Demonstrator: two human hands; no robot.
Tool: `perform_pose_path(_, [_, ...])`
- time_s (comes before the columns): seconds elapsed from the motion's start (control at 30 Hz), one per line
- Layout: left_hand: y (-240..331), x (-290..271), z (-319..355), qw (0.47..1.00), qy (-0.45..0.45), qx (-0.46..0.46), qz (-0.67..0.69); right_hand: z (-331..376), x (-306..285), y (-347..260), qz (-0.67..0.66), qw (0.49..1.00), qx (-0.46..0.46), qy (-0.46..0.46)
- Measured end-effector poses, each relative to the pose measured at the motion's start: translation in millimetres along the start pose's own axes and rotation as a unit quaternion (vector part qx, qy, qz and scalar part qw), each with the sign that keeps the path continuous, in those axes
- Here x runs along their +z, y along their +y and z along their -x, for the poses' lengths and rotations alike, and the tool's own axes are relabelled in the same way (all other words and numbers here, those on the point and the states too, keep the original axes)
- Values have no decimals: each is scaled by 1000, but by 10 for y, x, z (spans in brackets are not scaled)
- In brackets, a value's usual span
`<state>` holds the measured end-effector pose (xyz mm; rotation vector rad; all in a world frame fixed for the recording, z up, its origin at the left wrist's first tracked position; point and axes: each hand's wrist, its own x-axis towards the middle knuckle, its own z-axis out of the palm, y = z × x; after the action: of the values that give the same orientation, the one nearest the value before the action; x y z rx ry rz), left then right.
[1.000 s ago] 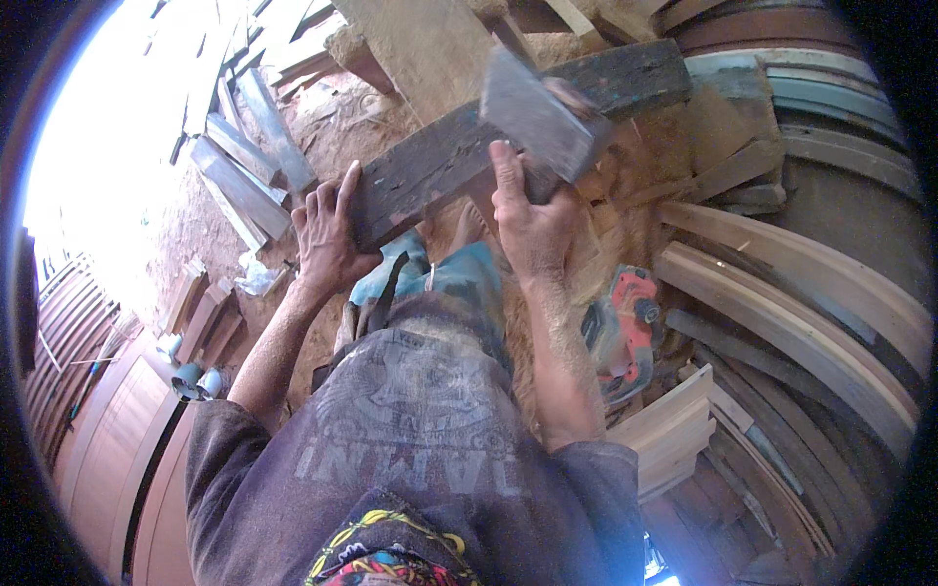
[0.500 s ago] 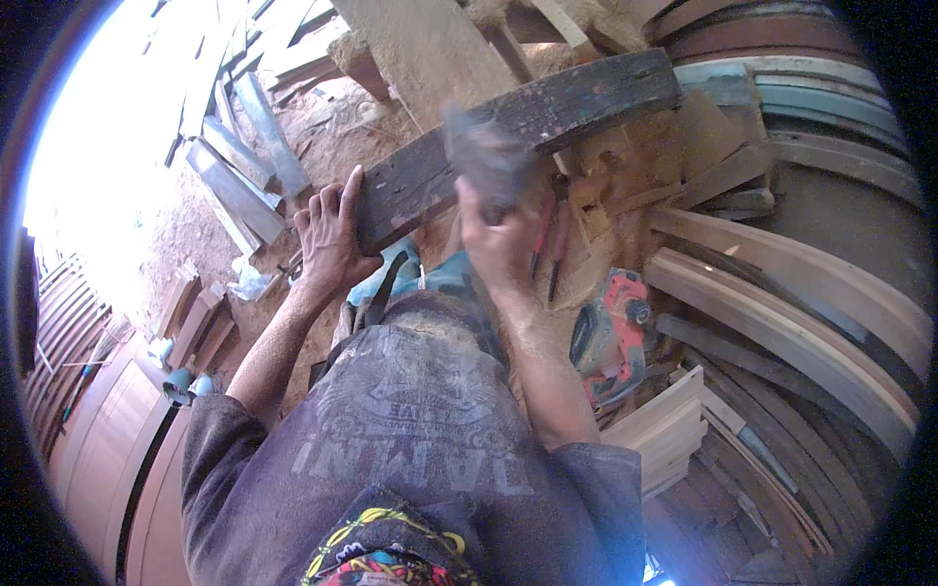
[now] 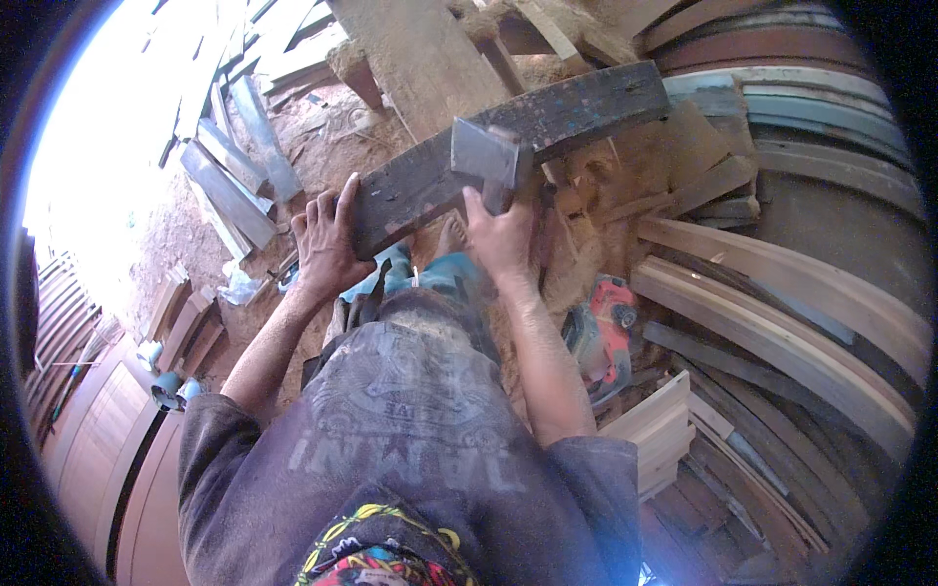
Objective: The person uses pliers to pull nails from a wooden plank and then uses a hammer to drive the nails flush with the wood surface. The plank is held on a workbench while the person alternates between tools to complete the removal and flattening process.
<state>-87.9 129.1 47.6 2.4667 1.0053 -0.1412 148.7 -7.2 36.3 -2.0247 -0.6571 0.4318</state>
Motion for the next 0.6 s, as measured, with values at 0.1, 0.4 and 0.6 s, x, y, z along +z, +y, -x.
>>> perform_pose_path(0.1, [-36,-22,50,1000,-11,-1,3,-101,-217,-237,-59,967,210,-135])
perform_pose_path(0.4, [22,17,34,1000,-11,-9,-5,329,108,186,53,995,-81,9])
perform_pose_path(0.6, [-49,-217,-57,997,-64,-10,33,203,-321,-387,-142,971,175,-85])
